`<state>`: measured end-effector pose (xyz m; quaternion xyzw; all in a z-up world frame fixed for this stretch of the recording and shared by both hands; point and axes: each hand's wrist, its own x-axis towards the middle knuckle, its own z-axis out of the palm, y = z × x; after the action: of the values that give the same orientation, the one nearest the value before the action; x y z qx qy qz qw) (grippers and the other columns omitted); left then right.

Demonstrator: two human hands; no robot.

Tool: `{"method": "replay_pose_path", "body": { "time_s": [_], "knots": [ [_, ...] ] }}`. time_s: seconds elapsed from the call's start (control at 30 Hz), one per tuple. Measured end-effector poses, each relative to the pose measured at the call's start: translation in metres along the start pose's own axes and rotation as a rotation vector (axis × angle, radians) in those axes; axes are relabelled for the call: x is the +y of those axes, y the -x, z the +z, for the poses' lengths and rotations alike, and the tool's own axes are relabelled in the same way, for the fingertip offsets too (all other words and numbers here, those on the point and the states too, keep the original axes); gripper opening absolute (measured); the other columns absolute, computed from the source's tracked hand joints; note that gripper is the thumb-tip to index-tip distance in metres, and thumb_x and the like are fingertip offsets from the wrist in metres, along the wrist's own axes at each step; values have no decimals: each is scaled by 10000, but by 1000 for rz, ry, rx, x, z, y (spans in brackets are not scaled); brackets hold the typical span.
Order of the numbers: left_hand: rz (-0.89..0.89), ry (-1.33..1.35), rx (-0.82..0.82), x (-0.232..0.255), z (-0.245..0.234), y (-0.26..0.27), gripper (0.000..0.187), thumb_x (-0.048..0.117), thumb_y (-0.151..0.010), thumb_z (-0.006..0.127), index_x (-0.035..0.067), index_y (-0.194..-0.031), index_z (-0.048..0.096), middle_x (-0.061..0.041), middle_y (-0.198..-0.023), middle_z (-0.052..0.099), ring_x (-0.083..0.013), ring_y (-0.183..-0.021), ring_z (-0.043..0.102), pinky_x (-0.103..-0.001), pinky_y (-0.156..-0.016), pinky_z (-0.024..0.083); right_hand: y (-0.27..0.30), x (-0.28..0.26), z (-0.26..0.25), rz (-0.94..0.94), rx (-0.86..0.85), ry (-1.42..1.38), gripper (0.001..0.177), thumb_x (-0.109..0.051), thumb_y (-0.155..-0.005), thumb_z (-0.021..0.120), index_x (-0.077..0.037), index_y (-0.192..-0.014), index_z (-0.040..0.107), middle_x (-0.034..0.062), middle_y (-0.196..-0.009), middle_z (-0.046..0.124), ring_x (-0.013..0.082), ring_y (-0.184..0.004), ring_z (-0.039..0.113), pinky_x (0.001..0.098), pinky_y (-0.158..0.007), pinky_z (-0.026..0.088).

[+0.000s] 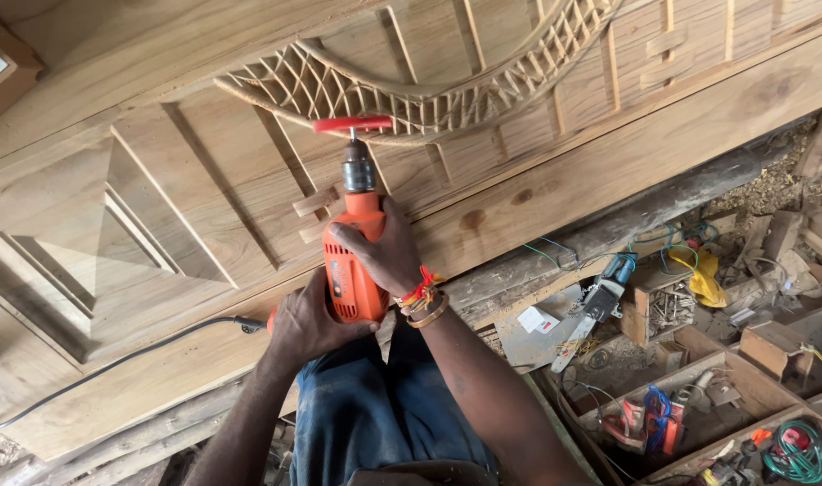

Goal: The person sands the surface and decorative carvings of a wooden door using a power drill with a sanding disc attachment.

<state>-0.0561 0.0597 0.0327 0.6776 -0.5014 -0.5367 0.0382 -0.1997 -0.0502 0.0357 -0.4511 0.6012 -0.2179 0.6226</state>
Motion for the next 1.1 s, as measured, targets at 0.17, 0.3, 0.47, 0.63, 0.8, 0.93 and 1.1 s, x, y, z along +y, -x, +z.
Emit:
{"method": "replay_pose_path", "body": {
  "time_s": [0.17, 0.3, 0.47, 0.63, 0.8, 0.93, 1.1],
  "knots": [
    [-55, 83, 80, -13, -13, 7, 1078, 656, -489, 905, 26, -1274, 521, -184, -989, 753, -356, -933, 750, -482, -814, 587, -10, -4, 29, -61, -35, 3, 562, -430, -783, 839, -18, -1091, 615, 82, -974, 730, 155, -855, 719, 331, -770, 602],
    [-76, 83, 158, -30, -31, 7, 1078, 648, -487, 922, 23, -1266, 515, -189, -988, 749, -359, -916, 752, -479, -801, 592, -24, -10, 61, -80, -27, -4, 574, -429, -763, 842, -29, -1114, 627, 70, -962, 743, 156, -854, 731, 341, -775, 601],
    [-58, -41, 161, -50, -68, -2, 1033, 682, -495, 891, 52, -1242, 558, -191, -951, 752, -361, -904, 753, -478, -808, 593, -44, -16, 90, -81, 5, -41, 487, -363, -797, 831, -25, -1080, 625, 69, -941, 743, 143, -829, 728, 323, -758, 599],
    [57, -61, 143, -44, -85, -20, 1006, 680, -506, 887, 47, -1229, 590, -189, -935, 757, -379, -909, 740, -505, -813, 574, -55, -16, 80, -149, 30, -212, 390, -260, -857, 827, 6, -1063, 629, 61, -927, 702, 119, -813, 680, 303, -738, 583],
    [88, -60, 100, -17, -79, -24, 1053, 715, -490, 877, 72, -1272, 586, -175, -943, 759, -381, -898, 739, -511, -821, 565, -54, -10, 52, -121, 74, -178, 415, -275, -841, 832, -13, -1088, 624, 45, -943, 707, 108, -819, 683, 291, -742, 583],
    [29, -99, -2, 1, -71, -25, 1115, 742, -498, 850, 103, -1357, 537, -174, -951, 751, -385, -908, 734, -508, -823, 572, -41, 1, 28, -93, 107, -276, 416, -268, -844, 834, -3, -1087, 625, 65, -979, 716, 122, -837, 692, 298, -743, 587],
    [55, -105, -23, 11, -60, -24, 1120, 754, -515, 851, 98, -1362, 521, -168, -980, 749, -387, -953, 719, -521, -855, 548, -36, 5, 15, -82, 114, -242, 416, -261, -868, 835, 1, -1101, 612, 69, -986, 680, 115, -853, 655, 297, -748, 563]
  ]
}}
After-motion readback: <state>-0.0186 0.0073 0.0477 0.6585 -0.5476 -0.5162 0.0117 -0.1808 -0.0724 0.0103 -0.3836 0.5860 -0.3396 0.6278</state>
